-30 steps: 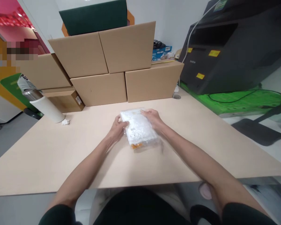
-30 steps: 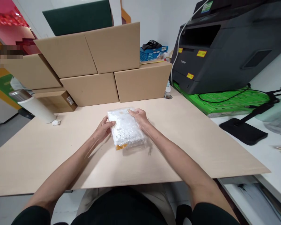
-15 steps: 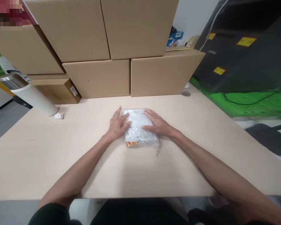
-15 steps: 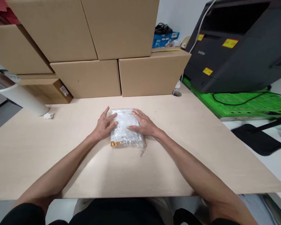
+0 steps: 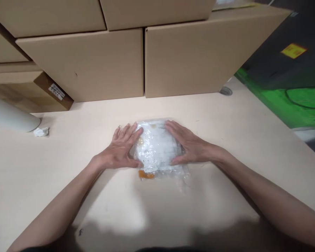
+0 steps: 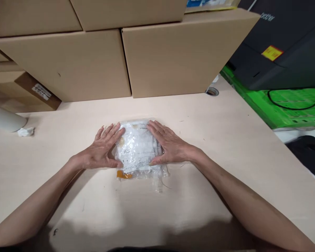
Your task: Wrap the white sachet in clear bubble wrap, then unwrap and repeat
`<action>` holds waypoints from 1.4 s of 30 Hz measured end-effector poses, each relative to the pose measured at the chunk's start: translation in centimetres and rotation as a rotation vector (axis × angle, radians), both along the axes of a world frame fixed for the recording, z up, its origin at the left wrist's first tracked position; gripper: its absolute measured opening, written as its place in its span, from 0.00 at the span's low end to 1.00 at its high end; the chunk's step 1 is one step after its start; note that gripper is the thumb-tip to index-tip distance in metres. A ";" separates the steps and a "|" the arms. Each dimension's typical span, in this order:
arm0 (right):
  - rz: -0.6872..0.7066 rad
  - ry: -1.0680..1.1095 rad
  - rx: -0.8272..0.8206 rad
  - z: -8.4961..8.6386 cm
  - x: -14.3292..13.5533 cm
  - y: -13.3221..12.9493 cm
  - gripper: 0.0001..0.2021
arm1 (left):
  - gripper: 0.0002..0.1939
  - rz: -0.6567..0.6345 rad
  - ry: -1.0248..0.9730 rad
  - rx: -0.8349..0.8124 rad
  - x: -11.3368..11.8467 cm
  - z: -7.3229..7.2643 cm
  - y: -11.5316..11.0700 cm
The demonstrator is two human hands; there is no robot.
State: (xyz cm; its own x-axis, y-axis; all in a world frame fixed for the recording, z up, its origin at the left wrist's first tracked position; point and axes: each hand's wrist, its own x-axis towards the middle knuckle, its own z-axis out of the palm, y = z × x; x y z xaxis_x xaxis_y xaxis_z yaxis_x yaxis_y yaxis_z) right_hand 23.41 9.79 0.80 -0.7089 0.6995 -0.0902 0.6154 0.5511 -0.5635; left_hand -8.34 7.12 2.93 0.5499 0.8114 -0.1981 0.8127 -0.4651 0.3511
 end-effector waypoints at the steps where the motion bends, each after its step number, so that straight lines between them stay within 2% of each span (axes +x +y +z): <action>1: -0.007 0.007 0.005 -0.1 -0.1 -0.1 0.63 | 0.62 -0.002 -0.002 0.003 0.0 -0.1 0.0; 4: -0.021 0.023 0.014 -0.4 -0.2 -0.2 0.62 | 0.62 0.009 -0.044 0.014 0.0 -0.4 0.2; 7: -0.033 0.020 0.008 0.1 -0.3 -0.2 0.62 | 0.62 0.008 -0.066 -0.009 -0.2 -0.3 0.2; 12: -0.040 -0.048 -0.069 1.5 -1.0 -0.4 0.57 | 0.50 0.026 -0.062 -0.037 0.3 0.7 -0.2; 17: -0.135 -0.056 0.024 0.7 -2.4 -1.1 0.67 | 0.63 0.103 0.013 0.113 2.3 -0.1 -1.2; 22: -0.173 -0.017 0.094 0.0 -2.9 -1.5 0.66 | 0.62 0.126 0.048 0.152 3.1 -1.0 -1.4; 27: -0.230 -0.054 0.058 0.7 -3.1 -1.7 0.66 | 0.60 0.158 0.061 0.198 3.5 0.4 -1.8; 30: -0.219 -0.073 0.021 1.0 -3.0 -1.6 0.67 | 0.57 0.100 0.032 0.242 3.9 1.2 -2.6; 35: -0.228 -0.036 -0.004 1.3 -3.1 -1.7 0.69 | 0.51 0.050 0.070 0.186 4.1 0.9 -3.0; 38: -0.288 0.088 -0.071 1.5 -2.8 -2.3 0.69 | 0.52 0.051 0.063 0.148 3.7 1.1 -3.0; 40: -0.427 0.301 -0.129 1.3 -2.3 -2.6 0.61 | 0.54 0.067 0.018 0.111 3.6 1.5 -3.3; 42: -0.624 0.536 -0.191 0.8 -1.7 -2.8 0.50 | 0.56 0.078 -0.041 0.118 3.8 1.9 -4.0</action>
